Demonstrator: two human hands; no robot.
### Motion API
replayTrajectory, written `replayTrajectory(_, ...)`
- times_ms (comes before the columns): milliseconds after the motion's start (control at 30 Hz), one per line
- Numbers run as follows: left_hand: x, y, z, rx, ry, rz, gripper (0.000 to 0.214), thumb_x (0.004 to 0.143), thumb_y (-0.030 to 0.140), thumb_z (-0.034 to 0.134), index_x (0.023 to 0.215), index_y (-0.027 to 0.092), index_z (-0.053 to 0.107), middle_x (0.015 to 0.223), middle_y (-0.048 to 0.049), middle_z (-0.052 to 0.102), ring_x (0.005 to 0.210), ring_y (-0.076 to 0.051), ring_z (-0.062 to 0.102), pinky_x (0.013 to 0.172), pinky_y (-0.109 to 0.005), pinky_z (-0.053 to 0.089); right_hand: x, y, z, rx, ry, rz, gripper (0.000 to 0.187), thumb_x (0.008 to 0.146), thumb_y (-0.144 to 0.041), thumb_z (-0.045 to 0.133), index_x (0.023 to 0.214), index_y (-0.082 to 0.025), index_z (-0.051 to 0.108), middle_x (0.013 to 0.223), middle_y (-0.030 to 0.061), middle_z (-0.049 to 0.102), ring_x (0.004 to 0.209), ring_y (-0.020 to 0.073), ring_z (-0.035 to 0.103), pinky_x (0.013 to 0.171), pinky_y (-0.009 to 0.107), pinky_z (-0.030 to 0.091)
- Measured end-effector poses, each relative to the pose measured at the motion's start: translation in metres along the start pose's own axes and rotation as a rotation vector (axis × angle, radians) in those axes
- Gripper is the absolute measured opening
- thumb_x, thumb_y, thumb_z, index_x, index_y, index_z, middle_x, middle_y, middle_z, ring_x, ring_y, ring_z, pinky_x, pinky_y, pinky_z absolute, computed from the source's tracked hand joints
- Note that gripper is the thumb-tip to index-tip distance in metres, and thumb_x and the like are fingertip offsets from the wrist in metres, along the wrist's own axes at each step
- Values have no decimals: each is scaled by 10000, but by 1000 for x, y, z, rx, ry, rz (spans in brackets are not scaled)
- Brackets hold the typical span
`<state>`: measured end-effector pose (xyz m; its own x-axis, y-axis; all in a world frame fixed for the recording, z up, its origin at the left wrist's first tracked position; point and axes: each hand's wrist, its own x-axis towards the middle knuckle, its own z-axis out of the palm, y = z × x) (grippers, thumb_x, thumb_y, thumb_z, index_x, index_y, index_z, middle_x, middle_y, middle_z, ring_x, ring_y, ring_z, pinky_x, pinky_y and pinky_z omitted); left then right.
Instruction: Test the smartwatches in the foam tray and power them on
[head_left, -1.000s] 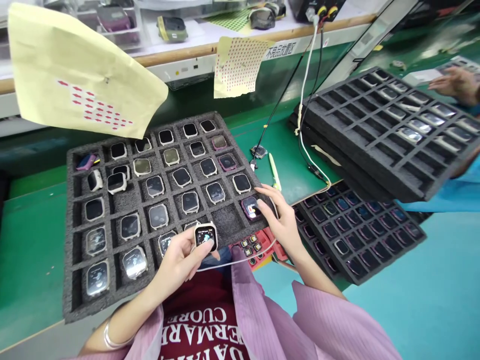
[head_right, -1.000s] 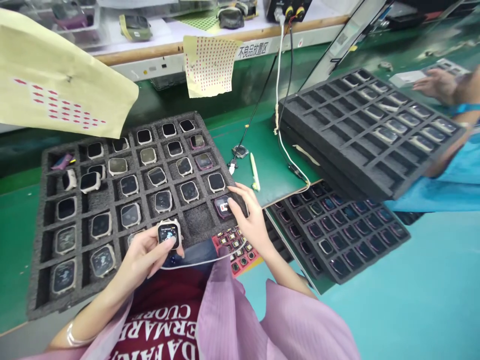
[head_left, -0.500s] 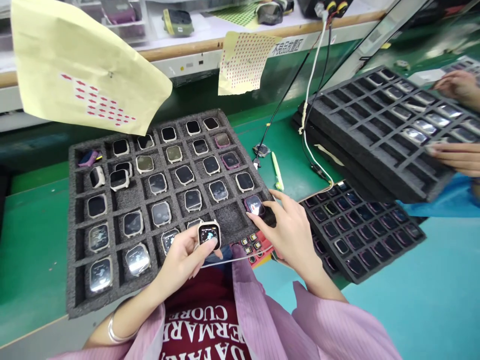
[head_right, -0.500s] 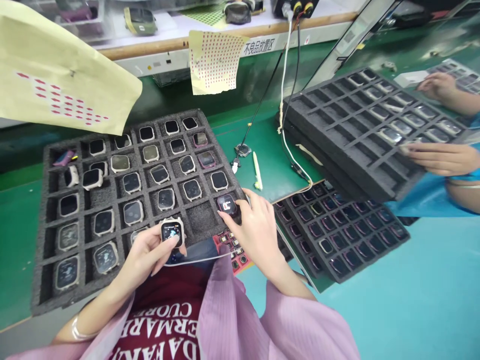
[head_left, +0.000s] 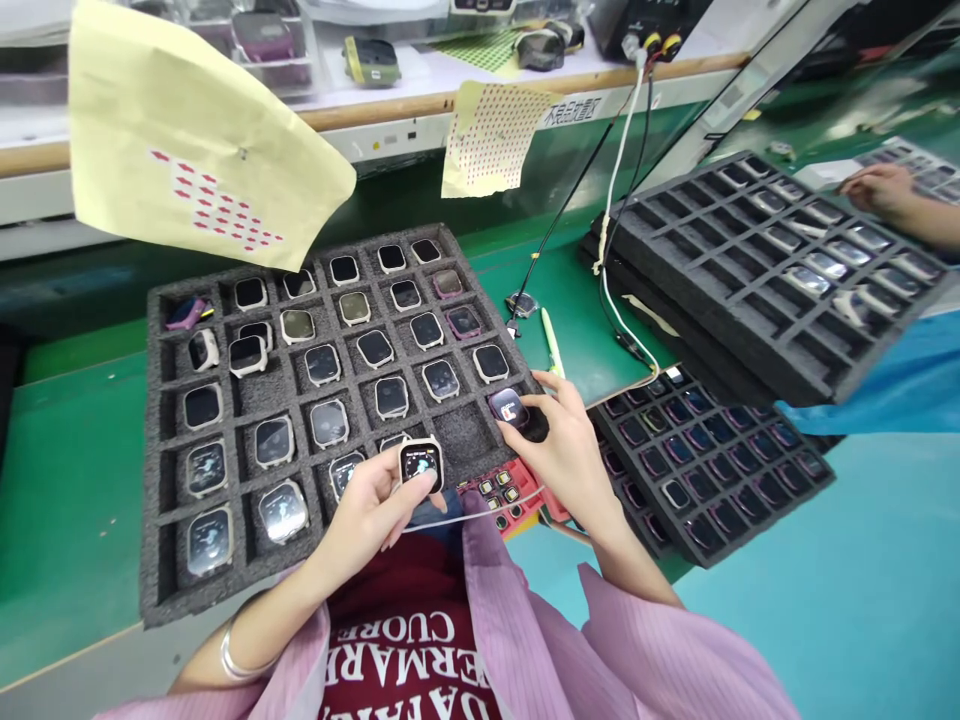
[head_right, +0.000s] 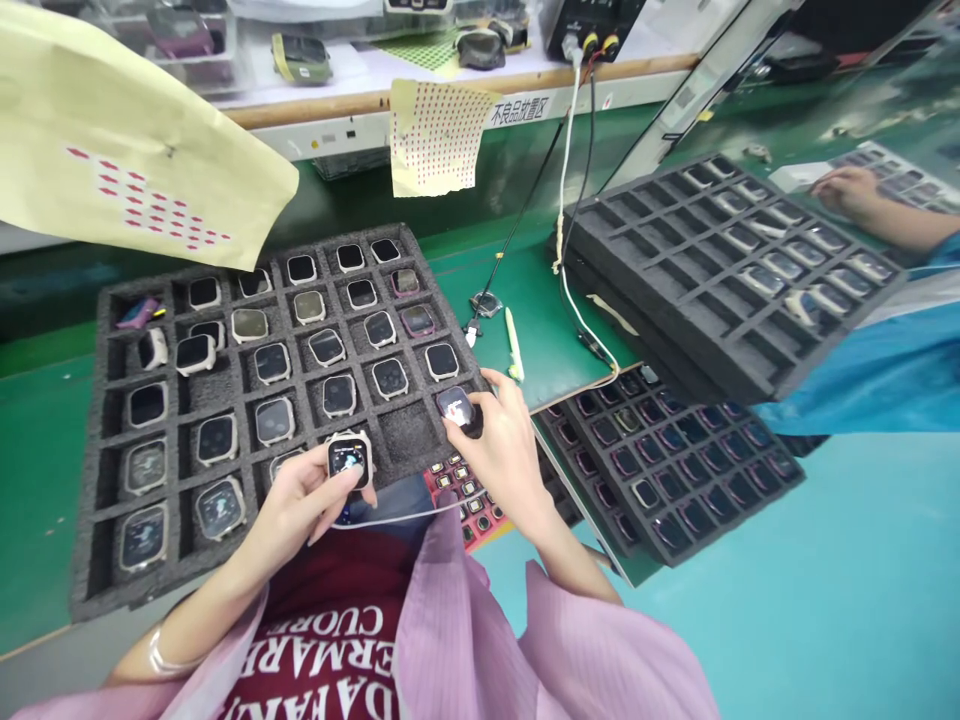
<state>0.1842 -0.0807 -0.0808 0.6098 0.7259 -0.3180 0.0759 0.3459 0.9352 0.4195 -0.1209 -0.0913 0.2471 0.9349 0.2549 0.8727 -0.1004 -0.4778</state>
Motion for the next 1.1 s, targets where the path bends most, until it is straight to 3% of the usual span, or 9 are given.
replayTrajectory(233, -1, 1, 0, -4, -3, -4, 310, 895, 440, 571, 833, 137, 551, 712, -63, 726, 307, -24, 351, 316, -190, 231, -6, 1, 1, -6, 32, -37, 234, 834, -336, 646, 1009, -182, 661, 1272, 165, 543, 1200, 362, 533, 986, 581, 449)
replayTrajectory(433, -1, -1, 0, -17, -18, -19, 290, 905, 423, 564, 850, 140, 535, 737, -68, 730, 315, -16, 362, 317, -168, 241, -5, 1, -4, -73, 8, -59, 286, 852, -358, 645, 1054, -156, 664, 1312, 189, 523, 1227, 388, 509, 997, 598, 433)
replayTrajectory(567, -1, 1, 2, -30, -13, -32, 299, 902, 432, 568, 847, 142, 526, 729, -61, 717, 318, -10, 354, 314, -159, 235, -4, -16, -10, 60, 77, -143, 287, 863, -327, 653, 1112, -187, 631, 1319, 166, 530, 1237, 337, 517, 1016, 553, 444)
replayTrajectory(633, 0, 3, 3, -47, -4, -41, 314, 889, 449, 581, 858, 141, 532, 709, -49, 702, 313, -7, 338, 308, -158, 225, -3, -28, -12, 152, 6, -261, 324, 865, -305, 656, 1163, -190, 602, 1332, 163, 526, 1246, 309, 517, 1016, 510, 462)
replayTrajectory(800, 1, -1, 3, -71, -9, -41, 329, 879, 464, 590, 896, 138, 549, 705, -31, 687, 313, -11, 330, 309, -169, 229, 4, -50, -11, 219, -360, -534, 476, 874, -236, 601, 1336, -208, 488, 1304, 139, 563, 1213, 285, 543, 994, 491, 487)
replayTrajectory(900, 2, -6, 1, -84, -6, 15, 281, 891, 415, 595, 921, 137, 582, 731, -31, 696, 399, -49, 444, 383, -184, 340, 8, -53, -10, 216, -369, -576, 543, 873, -200, 576, 1394, -186, 427, 1320, 147, 552, 1216, 284, 536, 995, 484, 485)
replayTrajectory(1000, 3, -8, 1, -76, -11, 77, 218, 884, 352, 620, 926, 138, 623, 784, -39, 704, 639, -129, 609, 585, -227, 477, 9, -54, -13, 226, -404, -620, 582, 872, -161, 544, 1431, -181, 386, 1341, 149, 542, 1238, 281, 522, 1003, 474, 478)
replayTrajectory(1100, 4, -8, 2, -52, -16, 74, 223, 880, 338, 620, 985, 141, 627, 851, -45, 701, 788, -177, 645, 739, -282, 509, 10, -56, -14, 288, -480, -619, 611, 845, -173, 560, 1432, -200, 391, 1333, 128, 556, 1224, 264, 537, 992, 446, 488)
